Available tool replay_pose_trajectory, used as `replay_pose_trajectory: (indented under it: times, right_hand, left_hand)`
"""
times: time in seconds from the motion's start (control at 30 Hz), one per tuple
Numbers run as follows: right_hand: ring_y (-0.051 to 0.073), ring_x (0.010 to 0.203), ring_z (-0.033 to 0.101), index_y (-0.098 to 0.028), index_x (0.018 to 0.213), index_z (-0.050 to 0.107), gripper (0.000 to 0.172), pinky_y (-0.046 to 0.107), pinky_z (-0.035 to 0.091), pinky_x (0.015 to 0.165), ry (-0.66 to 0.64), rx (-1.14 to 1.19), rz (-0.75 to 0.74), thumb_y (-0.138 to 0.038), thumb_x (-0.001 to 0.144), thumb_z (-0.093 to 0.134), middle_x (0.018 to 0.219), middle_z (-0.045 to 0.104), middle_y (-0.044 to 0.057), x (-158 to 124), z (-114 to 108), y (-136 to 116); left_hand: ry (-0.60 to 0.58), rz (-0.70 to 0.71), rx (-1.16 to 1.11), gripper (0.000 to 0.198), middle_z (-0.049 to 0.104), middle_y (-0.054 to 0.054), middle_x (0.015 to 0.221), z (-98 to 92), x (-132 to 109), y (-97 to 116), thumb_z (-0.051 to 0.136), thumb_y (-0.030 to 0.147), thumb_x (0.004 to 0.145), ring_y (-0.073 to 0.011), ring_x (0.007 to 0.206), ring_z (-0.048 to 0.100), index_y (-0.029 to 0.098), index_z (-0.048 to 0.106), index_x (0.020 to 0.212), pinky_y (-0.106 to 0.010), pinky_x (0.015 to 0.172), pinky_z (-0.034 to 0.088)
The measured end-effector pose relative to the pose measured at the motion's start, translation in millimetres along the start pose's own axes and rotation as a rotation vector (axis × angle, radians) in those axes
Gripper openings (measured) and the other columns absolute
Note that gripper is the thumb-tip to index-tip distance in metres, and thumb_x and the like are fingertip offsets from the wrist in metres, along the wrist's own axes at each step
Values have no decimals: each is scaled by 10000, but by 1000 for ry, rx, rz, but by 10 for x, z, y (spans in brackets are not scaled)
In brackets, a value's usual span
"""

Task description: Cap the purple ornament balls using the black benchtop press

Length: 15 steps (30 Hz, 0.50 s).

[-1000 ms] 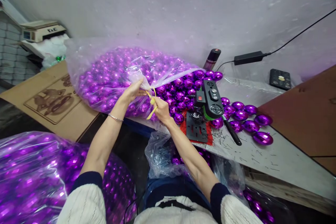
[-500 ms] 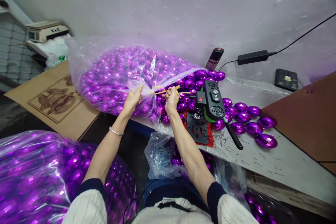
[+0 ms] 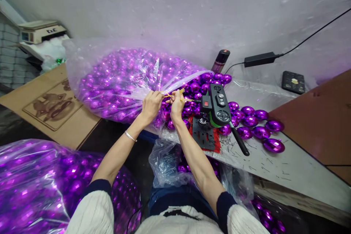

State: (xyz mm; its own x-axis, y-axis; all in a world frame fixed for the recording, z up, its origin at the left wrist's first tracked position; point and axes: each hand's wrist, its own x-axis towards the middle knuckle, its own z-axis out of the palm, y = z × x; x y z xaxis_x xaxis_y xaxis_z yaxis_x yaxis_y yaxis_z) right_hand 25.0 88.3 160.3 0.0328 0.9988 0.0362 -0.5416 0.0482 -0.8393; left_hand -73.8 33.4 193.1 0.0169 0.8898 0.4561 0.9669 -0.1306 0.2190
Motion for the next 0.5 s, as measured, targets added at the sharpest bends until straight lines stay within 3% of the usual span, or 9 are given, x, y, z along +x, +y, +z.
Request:
replay_pose_trajectory:
  times: [0.1,0.27,0.4,0.5]
  right_hand:
    - [63,501,439,-239,887,565,313,174,493,539,22,-30,-31,-537,968,515,581,399,-110,-83,-12,-21]
    - [77,511,463,-255,1038,597,269,189,475,540,-38,-184,-50,-497,966,507,646,482,-94,-394,-103,-70]
    - [128,735,615,-264,916,639,254,222,517,690,-254,-403,-140,-458,988,493,768,612,-16,-554,-30,-178]
    - [173,922,658,-265,969,665,205,268,537,842,-321,-460,-159,-419,986,532,913,680,28,-485,164,-298]
  left_hand:
    - [46,-13,-111,181,762,-102,1012,34,12,-114,561,222,974,-247,960,670,189,739,990,-364,893,509]
    - [139,-248,-390,238,771,-55,934,93,42,-244,517,238,982,-197,883,678,192,743,1040,-308,845,495]
    - [137,-46,-244,200,744,-75,897,183,29,-284,569,266,947,-246,936,643,201,755,977,-388,910,459]
    - [109,97,-170,225,720,-105,903,235,-19,-297,557,319,958,-272,975,616,186,729,897,-415,921,450]
